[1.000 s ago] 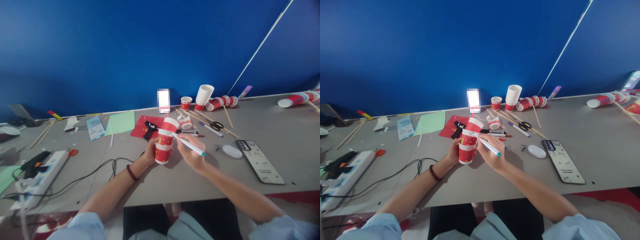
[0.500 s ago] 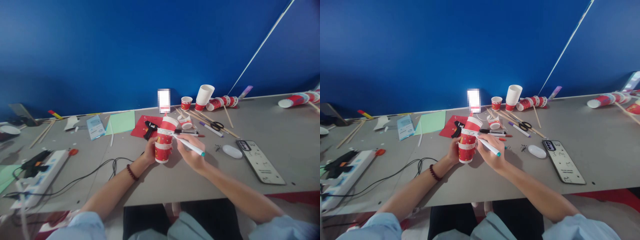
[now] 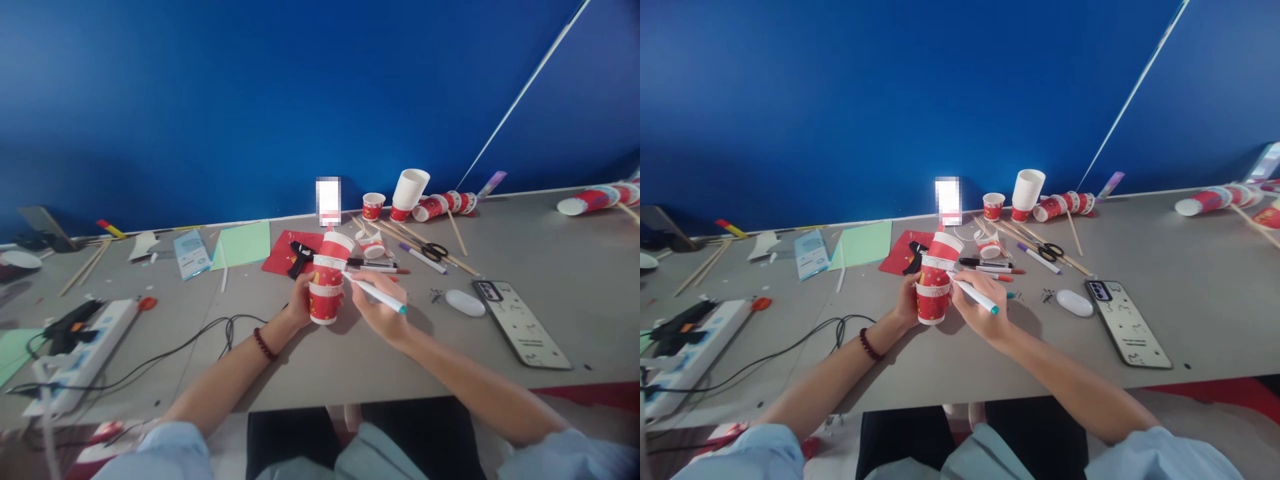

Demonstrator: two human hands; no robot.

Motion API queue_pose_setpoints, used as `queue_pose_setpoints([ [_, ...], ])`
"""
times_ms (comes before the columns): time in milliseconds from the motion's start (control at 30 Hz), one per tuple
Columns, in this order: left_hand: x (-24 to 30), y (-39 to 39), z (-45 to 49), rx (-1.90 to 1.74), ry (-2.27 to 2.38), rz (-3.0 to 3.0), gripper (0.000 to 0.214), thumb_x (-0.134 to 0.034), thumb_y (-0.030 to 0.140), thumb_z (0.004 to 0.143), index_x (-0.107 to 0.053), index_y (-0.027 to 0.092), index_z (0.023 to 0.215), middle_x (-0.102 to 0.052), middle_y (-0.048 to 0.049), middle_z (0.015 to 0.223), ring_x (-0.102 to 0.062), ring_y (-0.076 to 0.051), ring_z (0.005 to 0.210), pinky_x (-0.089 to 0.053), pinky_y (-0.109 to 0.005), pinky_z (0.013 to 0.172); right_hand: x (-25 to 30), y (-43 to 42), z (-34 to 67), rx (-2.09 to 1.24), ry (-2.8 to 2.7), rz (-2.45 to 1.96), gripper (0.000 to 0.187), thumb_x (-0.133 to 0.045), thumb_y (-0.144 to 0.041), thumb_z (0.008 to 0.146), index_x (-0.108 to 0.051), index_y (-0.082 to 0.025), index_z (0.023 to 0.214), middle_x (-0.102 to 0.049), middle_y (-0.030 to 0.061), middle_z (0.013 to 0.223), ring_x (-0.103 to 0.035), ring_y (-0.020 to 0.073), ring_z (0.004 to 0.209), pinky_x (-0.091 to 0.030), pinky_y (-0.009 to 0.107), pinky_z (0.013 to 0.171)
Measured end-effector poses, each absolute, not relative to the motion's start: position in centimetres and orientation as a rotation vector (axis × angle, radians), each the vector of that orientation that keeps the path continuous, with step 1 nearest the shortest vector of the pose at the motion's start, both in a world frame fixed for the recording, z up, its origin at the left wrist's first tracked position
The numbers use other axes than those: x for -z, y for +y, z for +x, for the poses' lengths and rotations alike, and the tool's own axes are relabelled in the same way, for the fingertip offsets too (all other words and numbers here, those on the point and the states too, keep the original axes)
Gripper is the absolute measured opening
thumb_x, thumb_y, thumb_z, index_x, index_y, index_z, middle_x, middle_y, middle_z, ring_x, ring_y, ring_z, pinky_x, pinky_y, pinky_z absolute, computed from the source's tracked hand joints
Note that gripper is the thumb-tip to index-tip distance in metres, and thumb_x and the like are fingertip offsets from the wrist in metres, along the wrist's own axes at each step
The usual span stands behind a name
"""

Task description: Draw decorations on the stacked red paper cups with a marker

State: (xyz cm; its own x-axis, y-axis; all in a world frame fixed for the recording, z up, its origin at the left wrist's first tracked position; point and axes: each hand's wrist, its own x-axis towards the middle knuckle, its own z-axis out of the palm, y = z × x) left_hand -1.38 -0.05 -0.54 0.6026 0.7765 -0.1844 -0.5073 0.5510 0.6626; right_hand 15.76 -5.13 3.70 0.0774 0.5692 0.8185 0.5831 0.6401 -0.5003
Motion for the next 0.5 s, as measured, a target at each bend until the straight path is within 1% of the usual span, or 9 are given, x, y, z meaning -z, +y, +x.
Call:
queue_pose_setpoints([
  [133,0.1,-0.1,-1.1,-0.830,0.477,0.593,0.051,-0.058,0.054,0.074,-0.066,0.008,0.094,-0.071,-0.0137,0.080,-0.069,-0.027,0.076,-0.051,-0.035,0.066,-3.7,-5.1,15.8,0.034,-1.559,-0.964,0.007,-0.061,-0.016,0.084,-0.065,-0.021,0.086,-0.074,0.0034,0.077,-0.070,0.0160,0.067,-0.058,0.027,0.065],
  [267,-0.6,-0.2,-0.8,-0.865,0.440,0.603,0.057,-0.057,0.063,0.075,-0.065,0.009,0.092,-0.069,-0.0124,0.082,-0.067,-0.023,0.067,-0.051,-0.033,0.061,-3.5,-5.0,16.0,0.030,-1.560,-0.976,0.007,-0.060,-0.016,0.085,-0.064,-0.021,0.088,-0.074,0.0029,0.078,-0.071,0.0158,0.068,-0.058,0.027,0.065],
  [367,-0.8,-0.3,-0.6,-0.871,0.425,0.620,0.056,-0.058,0.062,0.075,-0.065,0.009,0.090,-0.068,-0.0109,0.080,-0.065,-0.022,0.063,-0.051,-0.032,0.057,-3.5,-5.1,15.9,0.030,-1.571,-0.987,0.007,-0.060,-0.017,0.086,-0.065,-0.021,0.090,-0.075,0.0036,0.081,-0.072,0.0164,0.071,-0.059,0.028,0.066],
  [500,-0.7,-0.4,-0.7,-0.842,0.441,0.633,0.054,-0.058,0.061,0.076,-0.066,0.009,0.087,-0.069,-0.0114,0.074,-0.066,-0.022,0.061,-0.051,-0.032,0.058,-3.7,-5.2,15.8,0.022,-1.589,-0.967,0.009,-0.061,-0.017,0.086,-0.065,-0.021,0.092,-0.076,0.0043,0.083,-0.073,0.0167,0.074,-0.060,0.028,0.069],
])
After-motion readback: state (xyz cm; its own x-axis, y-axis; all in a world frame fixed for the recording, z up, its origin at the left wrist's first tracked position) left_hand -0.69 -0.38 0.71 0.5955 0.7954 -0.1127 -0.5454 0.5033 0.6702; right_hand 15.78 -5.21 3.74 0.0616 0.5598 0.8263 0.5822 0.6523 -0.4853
